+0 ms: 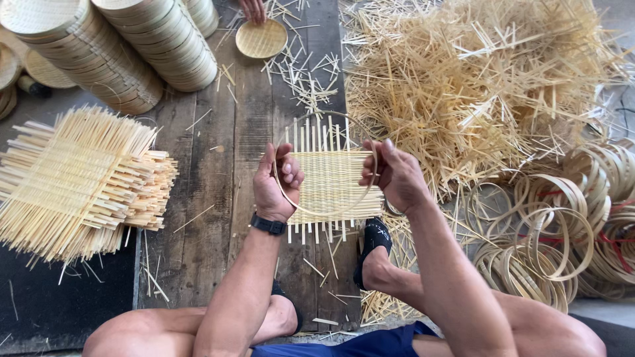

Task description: The person weaves thin bamboo strips into a flat mat, attaches a circular wooden rim over it, and trims off the excess strips using shears.

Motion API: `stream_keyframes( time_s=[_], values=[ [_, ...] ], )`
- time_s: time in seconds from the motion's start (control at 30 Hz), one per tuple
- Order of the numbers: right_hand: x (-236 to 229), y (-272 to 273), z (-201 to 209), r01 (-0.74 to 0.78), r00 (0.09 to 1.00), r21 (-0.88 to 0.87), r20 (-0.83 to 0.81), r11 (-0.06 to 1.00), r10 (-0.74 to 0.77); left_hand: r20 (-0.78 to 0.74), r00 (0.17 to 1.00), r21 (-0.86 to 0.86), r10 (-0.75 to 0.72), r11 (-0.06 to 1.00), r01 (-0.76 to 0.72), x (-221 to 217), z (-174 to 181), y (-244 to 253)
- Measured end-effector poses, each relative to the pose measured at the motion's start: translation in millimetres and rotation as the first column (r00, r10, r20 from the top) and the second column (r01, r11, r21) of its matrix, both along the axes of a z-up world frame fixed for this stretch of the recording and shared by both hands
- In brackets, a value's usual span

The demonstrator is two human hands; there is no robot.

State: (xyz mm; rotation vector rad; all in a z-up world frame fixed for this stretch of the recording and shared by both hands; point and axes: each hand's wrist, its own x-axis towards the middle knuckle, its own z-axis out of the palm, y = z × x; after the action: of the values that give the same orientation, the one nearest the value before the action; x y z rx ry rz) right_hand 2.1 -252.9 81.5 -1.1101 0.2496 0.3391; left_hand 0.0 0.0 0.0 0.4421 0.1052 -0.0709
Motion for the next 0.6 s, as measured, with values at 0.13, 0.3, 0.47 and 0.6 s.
stream_keyframes(
  time_s=[0.13,0.3,0.47,0.6],
  values=[
    [-2.8,-6.4,-37.8,-0.026,1.000,0.128,0.003,0.991,0.026,-0.069,0.978,0.249,-0.197,0.946,0.208,1.9,10.0,21.0],
    [-3.0,-1.5,-52.3,0.006,0.993,0.103,-0.121,0.995,0.006,-0.188,0.968,0.339,-0.167,0.914,0.223,2.5,2.1,18.2],
    [-6.8,4.1,-65.7,-0.032,0.992,0.108,-0.120,0.994,0.045,-0.311,0.922,0.403,-0.232,0.846,0.348,4.2,13.0,28.4],
    [-3.9,4.3,-72.4,-0.012,0.976,0.104,-0.216,0.994,0.035,-0.383,0.884,0.442,-0.268,0.788,0.430,2.2,14.8,22.2]
  ],
)
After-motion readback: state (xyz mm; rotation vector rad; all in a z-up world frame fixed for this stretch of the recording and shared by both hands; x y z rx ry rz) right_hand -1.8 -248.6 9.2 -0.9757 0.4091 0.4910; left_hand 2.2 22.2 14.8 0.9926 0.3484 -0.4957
